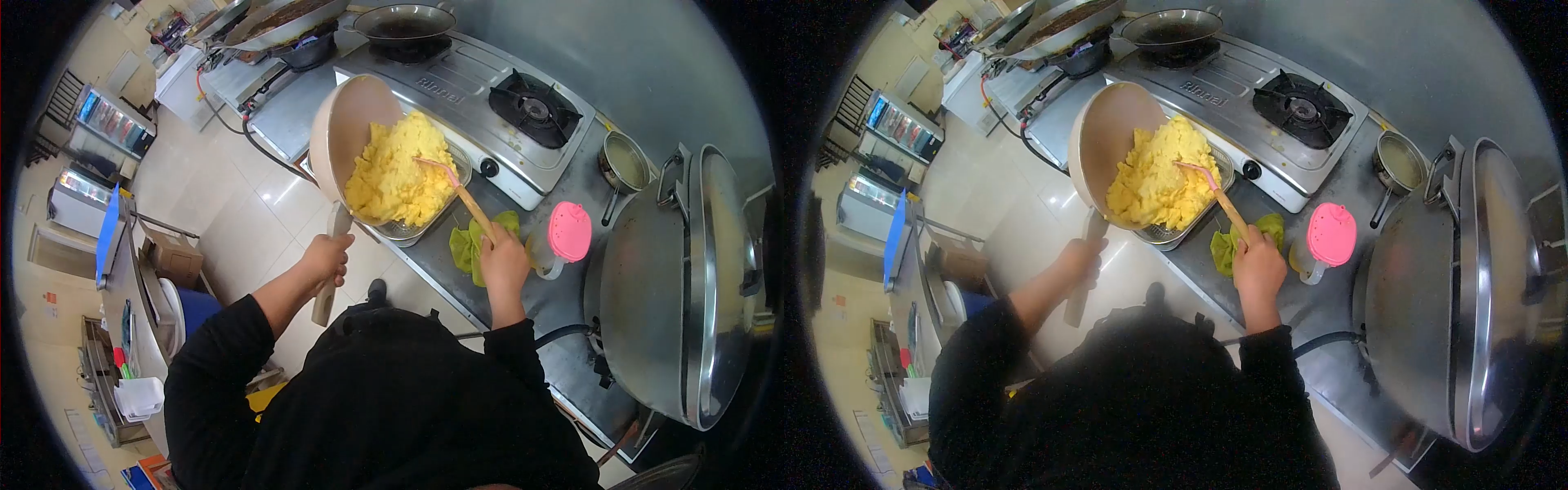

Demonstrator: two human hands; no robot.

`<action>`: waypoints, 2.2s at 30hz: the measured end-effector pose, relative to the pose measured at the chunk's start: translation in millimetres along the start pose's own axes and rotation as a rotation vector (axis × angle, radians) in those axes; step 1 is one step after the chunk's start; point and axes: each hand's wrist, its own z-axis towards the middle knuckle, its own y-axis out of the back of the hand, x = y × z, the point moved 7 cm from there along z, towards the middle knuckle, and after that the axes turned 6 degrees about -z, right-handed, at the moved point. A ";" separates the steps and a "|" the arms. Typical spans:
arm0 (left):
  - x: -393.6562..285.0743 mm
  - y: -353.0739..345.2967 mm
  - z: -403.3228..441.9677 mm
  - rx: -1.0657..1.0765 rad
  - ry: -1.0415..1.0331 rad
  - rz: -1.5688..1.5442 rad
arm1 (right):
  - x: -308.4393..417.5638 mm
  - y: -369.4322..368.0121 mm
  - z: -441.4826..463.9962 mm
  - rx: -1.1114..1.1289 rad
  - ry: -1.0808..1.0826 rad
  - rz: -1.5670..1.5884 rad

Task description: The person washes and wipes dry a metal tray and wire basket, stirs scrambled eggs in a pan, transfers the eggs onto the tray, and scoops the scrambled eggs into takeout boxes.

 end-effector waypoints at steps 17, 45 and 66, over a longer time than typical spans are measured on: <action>18.6 17.8 58.6 -0.224 -0.235 0.025 | 29.0 18.1 31.4 -0.155 0.139 0.071; 5.7 77.6 131.0 -0.110 -0.460 0.061 | 69.1 6.5 33.5 -0.169 0.117 -0.049; -62.6 131.9 122.5 -0.137 -0.412 -0.006 | 122.1 -47.7 94.1 -0.044 0.007 -0.070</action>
